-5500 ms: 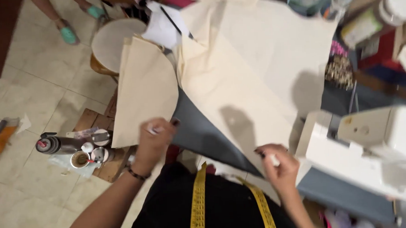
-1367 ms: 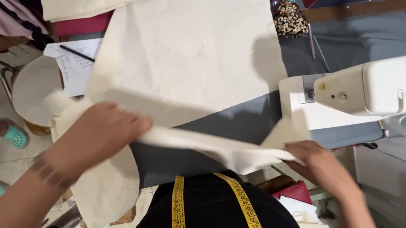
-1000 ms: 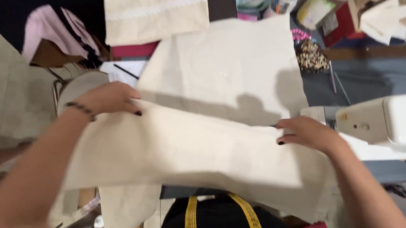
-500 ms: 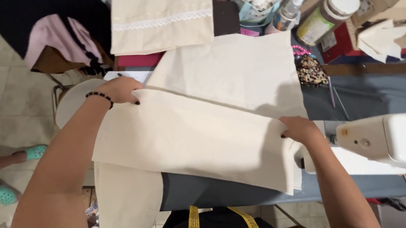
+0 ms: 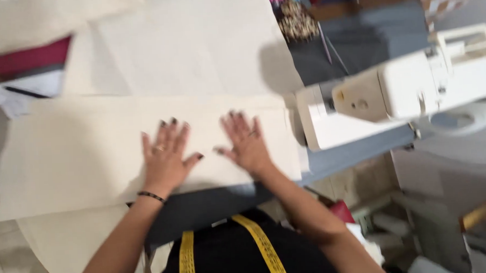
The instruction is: Ironing circular fabric components and reviewing handwritten instructions in a sewing workspace.
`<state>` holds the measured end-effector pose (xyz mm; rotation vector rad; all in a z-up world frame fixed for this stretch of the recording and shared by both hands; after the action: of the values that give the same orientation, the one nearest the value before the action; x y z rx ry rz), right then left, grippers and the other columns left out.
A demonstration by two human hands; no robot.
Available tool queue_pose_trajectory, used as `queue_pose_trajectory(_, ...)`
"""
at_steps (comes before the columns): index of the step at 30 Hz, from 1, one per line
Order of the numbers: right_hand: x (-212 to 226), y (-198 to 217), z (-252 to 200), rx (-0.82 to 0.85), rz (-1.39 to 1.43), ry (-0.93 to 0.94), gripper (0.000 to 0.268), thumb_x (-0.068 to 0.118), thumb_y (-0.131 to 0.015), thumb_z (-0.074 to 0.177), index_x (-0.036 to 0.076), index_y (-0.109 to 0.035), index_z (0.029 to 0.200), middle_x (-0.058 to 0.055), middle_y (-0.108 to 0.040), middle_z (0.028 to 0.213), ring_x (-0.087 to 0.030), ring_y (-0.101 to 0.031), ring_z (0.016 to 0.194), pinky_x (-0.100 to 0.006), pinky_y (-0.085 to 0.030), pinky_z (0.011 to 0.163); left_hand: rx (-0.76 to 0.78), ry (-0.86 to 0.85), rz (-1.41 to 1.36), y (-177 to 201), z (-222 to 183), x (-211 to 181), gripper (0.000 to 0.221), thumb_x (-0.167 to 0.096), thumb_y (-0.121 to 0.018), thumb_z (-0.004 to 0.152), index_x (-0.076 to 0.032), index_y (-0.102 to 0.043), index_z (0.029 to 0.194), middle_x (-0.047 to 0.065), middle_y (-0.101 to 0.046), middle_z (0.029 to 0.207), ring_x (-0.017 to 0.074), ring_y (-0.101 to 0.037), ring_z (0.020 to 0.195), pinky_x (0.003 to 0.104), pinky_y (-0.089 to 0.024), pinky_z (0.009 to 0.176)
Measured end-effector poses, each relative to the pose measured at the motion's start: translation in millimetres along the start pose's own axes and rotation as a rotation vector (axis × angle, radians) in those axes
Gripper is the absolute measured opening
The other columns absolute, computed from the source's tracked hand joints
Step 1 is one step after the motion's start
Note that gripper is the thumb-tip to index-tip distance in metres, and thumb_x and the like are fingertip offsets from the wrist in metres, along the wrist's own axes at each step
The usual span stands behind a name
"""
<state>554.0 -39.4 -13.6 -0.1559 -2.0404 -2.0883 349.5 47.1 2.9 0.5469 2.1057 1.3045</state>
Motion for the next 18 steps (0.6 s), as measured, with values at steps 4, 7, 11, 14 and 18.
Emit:
queue_pose_trajectory(4,-59.7,38.3,-21.3,-0.036,-0.033,-0.372,0.089,0.061,-0.051,0.100,0.006,-0.024,0.164,-0.024,-0.030,0.165,-0.040,-0.024,0.154,-0.063,-0.019,0.122,-0.148,0.029,-0.030,1.4,4.0,12.1,0.083,-0.075,-0.027,0.098,-0.028,-0.016,0.166,0.005,-0.008,0.174,0.0294,0.000,0.160,0.064,0.006,0.122)
queue_pose_trajectory(7,-79.5,41.6,-36.3,-0.012,0.030,-0.606,0.096,0.070,-0.040,0.100,0.002,-0.016,0.163,-0.026,-0.026,0.165,-0.043,-0.029,0.152,-0.060,-0.026,0.122,-0.168,0.034,-0.052,-0.6,-1.8,12.2,0.083,-0.076,-0.025,0.099,-0.028,-0.018,0.167,0.006,-0.010,0.174,0.0287,0.001,0.161,0.063,0.008,0.123)
queue_pose_trajectory(11,-86.9,50.6,-48.2,0.085,0.109,-0.805,0.101,0.078,-0.031,0.098,0.004,-0.011,0.164,-0.022,-0.021,0.168,-0.039,-0.024,0.155,-0.054,-0.021,0.125,-0.269,-0.003,-0.016,-2.3,-2.6,11.3,0.083,-0.074,-0.029,0.100,-0.025,-0.025,0.167,0.012,-0.023,0.173,0.0320,-0.008,0.162,0.064,0.005,0.124)
queue_pose_trajectory(14,-80.2,79.9,-48.6,0.082,0.172,-0.869,0.094,0.074,-0.040,0.097,0.006,-0.029,0.160,-0.030,-0.048,0.151,-0.051,-0.058,0.127,-0.062,-0.042,0.110,-0.394,-0.056,-0.024,-1.7,-2.8,9.1,0.081,-0.068,-0.037,0.099,-0.023,-0.030,0.166,0.015,-0.031,0.170,0.0334,-0.014,0.160,0.068,-0.003,0.121)
queue_pose_trajectory(18,-102.1,35.7,-74.5,-0.013,0.167,-0.726,0.077,0.057,-0.054,0.102,0.007,-0.036,0.158,-0.027,-0.057,0.143,-0.043,-0.061,0.124,-0.054,-0.047,0.108,-0.557,0.049,0.077,-18.1,-24.1,5.2,0.076,-0.058,-0.060,0.093,-0.022,-0.046,0.159,0.013,-0.047,0.161,0.0352,-0.037,0.150,0.069,-0.019,0.116)
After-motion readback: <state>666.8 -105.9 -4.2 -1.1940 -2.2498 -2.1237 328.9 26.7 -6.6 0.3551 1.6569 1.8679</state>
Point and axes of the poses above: each hand's wrist, its own z-axis towards the middle knuckle, its own y-axis out of the back of the hand, x = y × z, the point moved 4 cm from there along z, towards the middle knuckle
